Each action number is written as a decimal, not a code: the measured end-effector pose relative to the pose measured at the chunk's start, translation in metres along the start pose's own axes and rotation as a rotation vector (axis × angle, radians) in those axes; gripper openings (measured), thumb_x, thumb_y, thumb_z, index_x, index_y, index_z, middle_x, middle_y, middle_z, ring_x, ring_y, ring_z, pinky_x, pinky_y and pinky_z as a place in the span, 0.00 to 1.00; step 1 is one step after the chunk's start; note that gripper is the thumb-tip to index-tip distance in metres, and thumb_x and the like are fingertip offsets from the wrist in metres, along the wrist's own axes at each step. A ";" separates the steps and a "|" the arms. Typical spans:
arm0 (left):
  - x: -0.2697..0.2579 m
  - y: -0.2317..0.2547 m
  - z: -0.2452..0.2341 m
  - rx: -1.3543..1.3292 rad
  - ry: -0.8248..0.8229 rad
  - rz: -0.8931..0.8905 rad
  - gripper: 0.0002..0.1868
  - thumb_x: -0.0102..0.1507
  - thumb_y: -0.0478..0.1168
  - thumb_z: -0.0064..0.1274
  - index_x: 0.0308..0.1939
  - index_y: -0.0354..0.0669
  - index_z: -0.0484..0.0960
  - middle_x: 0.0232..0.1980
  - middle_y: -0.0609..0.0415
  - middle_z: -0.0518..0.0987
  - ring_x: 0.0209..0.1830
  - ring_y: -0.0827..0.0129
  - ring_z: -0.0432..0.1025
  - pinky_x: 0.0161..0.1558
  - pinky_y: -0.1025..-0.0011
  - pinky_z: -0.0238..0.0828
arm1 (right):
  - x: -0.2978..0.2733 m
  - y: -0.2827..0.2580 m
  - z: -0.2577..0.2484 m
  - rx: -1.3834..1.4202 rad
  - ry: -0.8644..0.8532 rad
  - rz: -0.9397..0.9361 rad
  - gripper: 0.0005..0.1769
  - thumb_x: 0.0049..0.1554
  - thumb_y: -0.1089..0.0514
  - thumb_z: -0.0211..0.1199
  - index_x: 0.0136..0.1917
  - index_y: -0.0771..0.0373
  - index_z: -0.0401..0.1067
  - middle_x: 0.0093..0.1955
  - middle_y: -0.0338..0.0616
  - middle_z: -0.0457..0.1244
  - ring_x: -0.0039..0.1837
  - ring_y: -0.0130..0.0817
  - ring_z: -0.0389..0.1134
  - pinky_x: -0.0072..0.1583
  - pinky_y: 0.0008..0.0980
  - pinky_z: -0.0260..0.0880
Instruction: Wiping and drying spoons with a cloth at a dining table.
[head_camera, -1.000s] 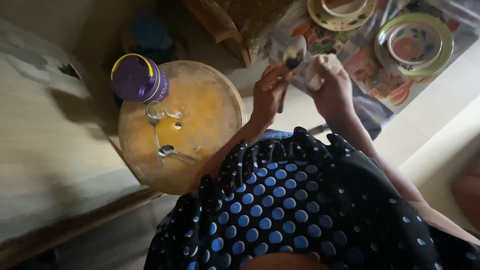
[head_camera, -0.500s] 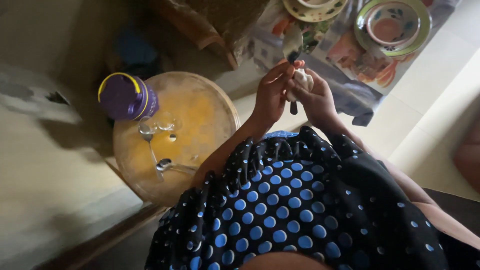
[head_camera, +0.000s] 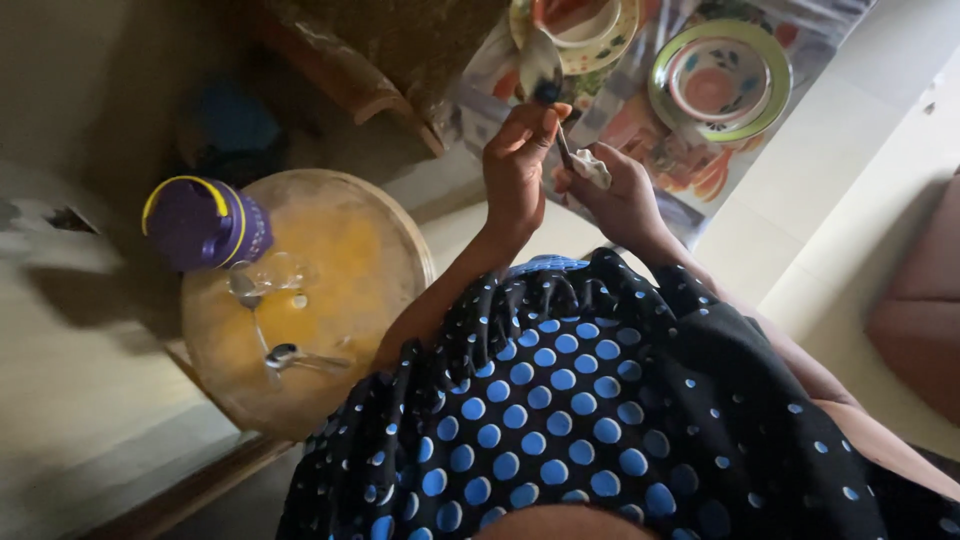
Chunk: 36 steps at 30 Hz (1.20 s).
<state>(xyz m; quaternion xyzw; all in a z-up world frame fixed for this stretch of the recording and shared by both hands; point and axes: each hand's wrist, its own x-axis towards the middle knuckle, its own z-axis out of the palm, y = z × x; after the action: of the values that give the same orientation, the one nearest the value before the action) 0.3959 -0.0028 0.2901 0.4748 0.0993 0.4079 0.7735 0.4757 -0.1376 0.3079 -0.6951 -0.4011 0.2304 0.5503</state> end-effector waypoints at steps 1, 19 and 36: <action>0.003 -0.004 0.004 0.000 0.001 0.002 0.09 0.71 0.38 0.57 0.50 0.34 0.85 0.53 0.52 0.82 0.58 0.67 0.72 0.67 0.65 0.61 | 0.001 -0.001 -0.006 0.000 -0.002 -0.001 0.09 0.62 0.59 0.67 0.53 0.65 0.74 0.46 0.39 0.70 0.49 0.24 0.70 0.53 0.25 0.69; 0.034 -0.064 0.092 -0.135 -0.077 -0.144 0.16 0.72 0.44 0.56 0.56 0.34 0.83 0.44 0.56 0.83 0.42 0.76 0.74 0.47 0.77 0.67 | -0.005 0.019 -0.105 -0.027 0.193 0.107 0.14 0.57 0.58 0.71 0.55 0.63 0.76 0.43 0.41 0.70 0.45 0.23 0.70 0.48 0.30 0.71; 0.076 -0.116 0.099 0.116 -0.146 -0.059 0.17 0.77 0.44 0.46 0.63 0.38 0.81 0.43 0.57 0.82 0.43 0.79 0.74 0.48 0.78 0.72 | 0.002 0.021 -0.134 -0.672 0.281 -0.141 0.13 0.60 0.61 0.67 0.57 0.65 0.74 0.52 0.56 0.67 0.53 0.59 0.69 0.53 0.49 0.70</action>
<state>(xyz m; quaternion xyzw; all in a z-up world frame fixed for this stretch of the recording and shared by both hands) 0.5613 -0.0375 0.2661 0.5440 0.0800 0.3427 0.7617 0.5853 -0.2157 0.3268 -0.8325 -0.4218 -0.0505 0.3556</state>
